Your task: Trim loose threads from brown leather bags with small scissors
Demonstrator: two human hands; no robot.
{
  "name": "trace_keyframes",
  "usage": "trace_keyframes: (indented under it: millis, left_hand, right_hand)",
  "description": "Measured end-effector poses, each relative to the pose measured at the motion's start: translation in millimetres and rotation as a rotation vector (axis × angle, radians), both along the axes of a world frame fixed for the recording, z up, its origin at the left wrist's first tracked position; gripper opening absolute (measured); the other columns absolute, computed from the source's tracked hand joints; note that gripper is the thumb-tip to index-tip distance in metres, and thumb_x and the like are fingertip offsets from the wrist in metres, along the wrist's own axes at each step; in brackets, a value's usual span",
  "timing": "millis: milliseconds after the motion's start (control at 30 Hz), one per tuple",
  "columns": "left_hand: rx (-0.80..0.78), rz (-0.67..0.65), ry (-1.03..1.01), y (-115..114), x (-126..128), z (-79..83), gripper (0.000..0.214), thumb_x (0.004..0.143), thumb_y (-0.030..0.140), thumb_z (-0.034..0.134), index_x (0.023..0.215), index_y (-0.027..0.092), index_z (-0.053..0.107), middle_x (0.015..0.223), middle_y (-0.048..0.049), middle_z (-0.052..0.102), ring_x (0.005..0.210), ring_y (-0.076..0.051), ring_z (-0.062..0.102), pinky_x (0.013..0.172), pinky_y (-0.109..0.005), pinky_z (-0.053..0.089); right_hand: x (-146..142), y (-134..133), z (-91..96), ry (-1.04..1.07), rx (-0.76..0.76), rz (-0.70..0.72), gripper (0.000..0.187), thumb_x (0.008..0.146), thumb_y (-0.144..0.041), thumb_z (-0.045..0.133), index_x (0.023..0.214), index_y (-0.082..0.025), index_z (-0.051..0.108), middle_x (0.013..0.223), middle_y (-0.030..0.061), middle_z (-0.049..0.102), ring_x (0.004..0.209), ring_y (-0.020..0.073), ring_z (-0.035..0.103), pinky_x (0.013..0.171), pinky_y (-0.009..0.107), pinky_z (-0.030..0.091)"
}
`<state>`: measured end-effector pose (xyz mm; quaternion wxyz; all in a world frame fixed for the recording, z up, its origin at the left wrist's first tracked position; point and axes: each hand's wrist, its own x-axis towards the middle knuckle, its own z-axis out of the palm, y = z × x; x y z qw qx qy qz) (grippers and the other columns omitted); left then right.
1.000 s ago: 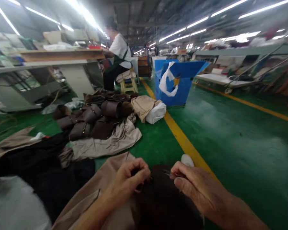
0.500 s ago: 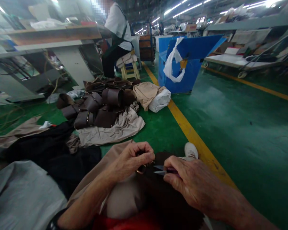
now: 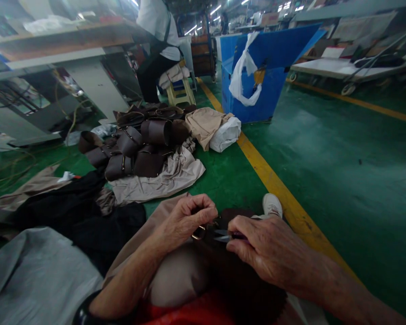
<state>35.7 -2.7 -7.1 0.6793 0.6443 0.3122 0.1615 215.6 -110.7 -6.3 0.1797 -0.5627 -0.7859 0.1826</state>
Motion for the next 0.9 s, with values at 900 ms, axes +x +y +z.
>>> trace_keyframes:
  millis: [900]
  left_hand:
    - [-0.049, 0.161, 0.034, 1, 4, 0.6, 0.031, 0.078, 0.041, 0.059, 0.068, 0.015, 0.047, 0.057, 0.0030, 0.046, 0.046, -0.005, 0.039, 0.042, -0.017, 0.028]
  right_hand:
    - [-2, 3, -16.3, 0.346, -0.087, -0.076, 0.014, 0.094, -0.027, 0.041, 0.084, -0.021, 0.048, 0.071, -0.0040, 0.055, 0.062, 0.0131, 0.051, 0.061, 0.029, 0.029]
